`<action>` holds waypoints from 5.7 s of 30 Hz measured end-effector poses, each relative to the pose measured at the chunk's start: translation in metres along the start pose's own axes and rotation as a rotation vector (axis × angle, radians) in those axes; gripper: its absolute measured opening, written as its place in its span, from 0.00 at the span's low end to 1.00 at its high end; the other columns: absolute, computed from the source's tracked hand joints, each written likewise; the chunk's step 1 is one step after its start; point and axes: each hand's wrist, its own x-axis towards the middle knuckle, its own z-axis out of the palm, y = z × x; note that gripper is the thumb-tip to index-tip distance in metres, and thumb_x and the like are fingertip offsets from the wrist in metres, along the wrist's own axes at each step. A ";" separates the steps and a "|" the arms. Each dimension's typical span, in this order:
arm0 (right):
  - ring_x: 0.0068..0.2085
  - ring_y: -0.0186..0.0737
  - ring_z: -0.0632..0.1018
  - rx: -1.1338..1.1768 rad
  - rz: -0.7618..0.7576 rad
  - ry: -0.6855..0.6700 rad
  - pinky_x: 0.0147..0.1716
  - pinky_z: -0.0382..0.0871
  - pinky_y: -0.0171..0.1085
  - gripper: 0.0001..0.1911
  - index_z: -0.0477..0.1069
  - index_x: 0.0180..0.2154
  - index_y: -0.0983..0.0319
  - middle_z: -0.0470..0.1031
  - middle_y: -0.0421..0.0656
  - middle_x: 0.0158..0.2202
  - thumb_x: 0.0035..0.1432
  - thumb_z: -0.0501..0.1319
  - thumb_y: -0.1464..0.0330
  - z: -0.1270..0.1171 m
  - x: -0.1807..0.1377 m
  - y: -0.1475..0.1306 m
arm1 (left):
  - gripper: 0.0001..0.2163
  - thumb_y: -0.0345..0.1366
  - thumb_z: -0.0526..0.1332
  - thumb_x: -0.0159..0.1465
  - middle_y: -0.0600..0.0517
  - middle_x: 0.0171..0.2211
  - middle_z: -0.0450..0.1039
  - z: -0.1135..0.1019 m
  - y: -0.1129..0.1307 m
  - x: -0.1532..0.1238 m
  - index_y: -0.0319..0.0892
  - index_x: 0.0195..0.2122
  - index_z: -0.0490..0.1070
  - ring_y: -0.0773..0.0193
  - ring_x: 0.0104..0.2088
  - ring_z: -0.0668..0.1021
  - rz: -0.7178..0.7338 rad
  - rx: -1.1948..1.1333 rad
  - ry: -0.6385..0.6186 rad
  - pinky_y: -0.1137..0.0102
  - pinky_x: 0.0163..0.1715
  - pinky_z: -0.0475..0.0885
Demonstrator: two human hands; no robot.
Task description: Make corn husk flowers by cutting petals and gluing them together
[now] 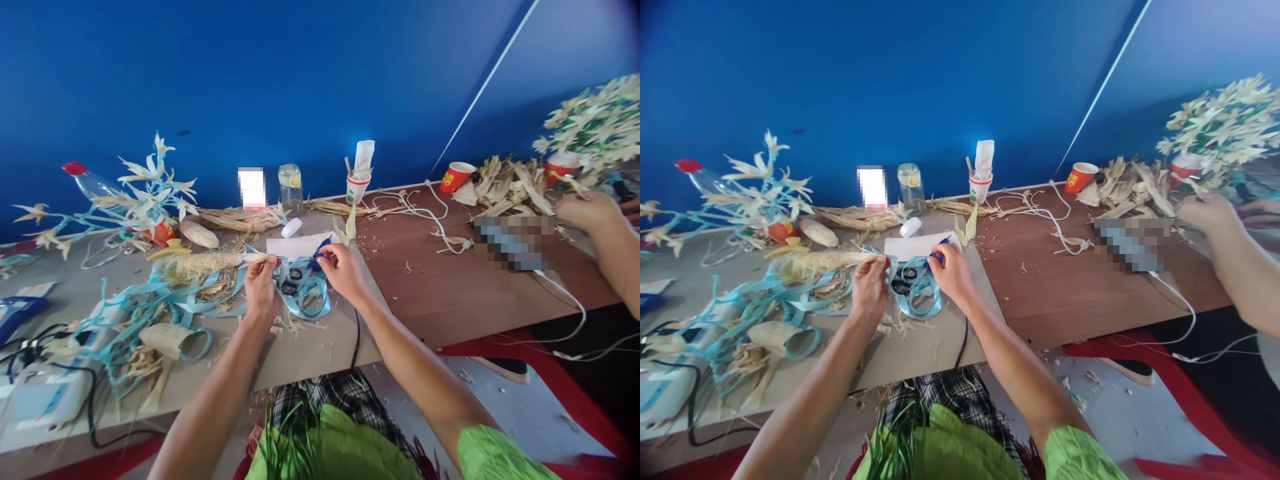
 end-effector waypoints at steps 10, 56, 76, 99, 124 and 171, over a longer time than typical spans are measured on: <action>0.48 0.55 0.72 -0.720 0.136 -0.261 0.43 0.65 0.46 0.25 0.66 0.51 0.63 0.67 0.57 0.48 0.51 0.62 0.61 -0.014 0.009 0.007 | 0.13 0.41 0.68 0.44 0.55 0.22 0.73 -0.004 0.003 0.003 0.40 0.25 0.68 0.70 0.24 0.73 0.050 0.033 -0.001 0.74 0.27 0.64; 0.35 0.42 0.77 0.354 0.023 -0.480 0.37 0.72 0.39 0.18 0.72 0.34 0.61 0.76 0.45 0.33 0.52 0.60 0.53 -0.008 -0.023 -0.005 | 0.10 0.39 0.68 0.47 0.54 0.22 0.73 -0.013 0.002 0.009 0.38 0.23 0.73 0.70 0.24 0.71 0.097 0.068 0.051 0.72 0.31 0.65; 0.33 0.39 0.73 0.250 -0.058 -0.452 0.35 0.70 0.37 0.16 0.71 0.31 0.62 0.74 0.43 0.30 0.56 0.57 0.56 -0.004 -0.022 -0.005 | 0.09 0.39 0.68 0.48 0.52 0.23 0.74 -0.010 0.007 0.004 0.39 0.23 0.74 0.67 0.26 0.73 0.145 0.111 0.040 0.71 0.32 0.66; 0.31 0.39 0.74 0.295 0.014 -0.439 0.33 0.70 0.37 0.16 0.71 0.31 0.61 0.74 0.43 0.29 0.55 0.58 0.55 0.000 -0.028 0.007 | 0.08 0.39 0.68 0.48 0.54 0.24 0.73 -0.010 0.008 0.005 0.40 0.23 0.74 0.69 0.26 0.71 0.135 0.058 0.043 0.73 0.32 0.65; 0.29 0.39 0.72 0.198 0.004 -0.400 0.31 0.69 0.37 0.16 0.71 0.30 0.62 0.73 0.42 0.26 0.55 0.57 0.56 -0.005 -0.022 -0.001 | 0.09 0.39 0.68 0.47 0.54 0.23 0.73 -0.011 0.007 0.007 0.40 0.24 0.74 0.68 0.27 0.72 0.144 0.029 0.062 0.71 0.34 0.65; 0.24 0.29 0.66 0.855 0.334 -0.468 0.27 0.59 0.33 0.19 0.67 0.21 0.64 0.67 0.37 0.20 0.51 0.61 0.55 0.005 -0.006 -0.004 | 0.08 0.39 0.66 0.53 0.50 0.28 0.76 -0.002 -0.003 -0.011 0.38 0.26 0.76 0.64 0.30 0.76 0.121 0.362 -0.409 0.70 0.33 0.69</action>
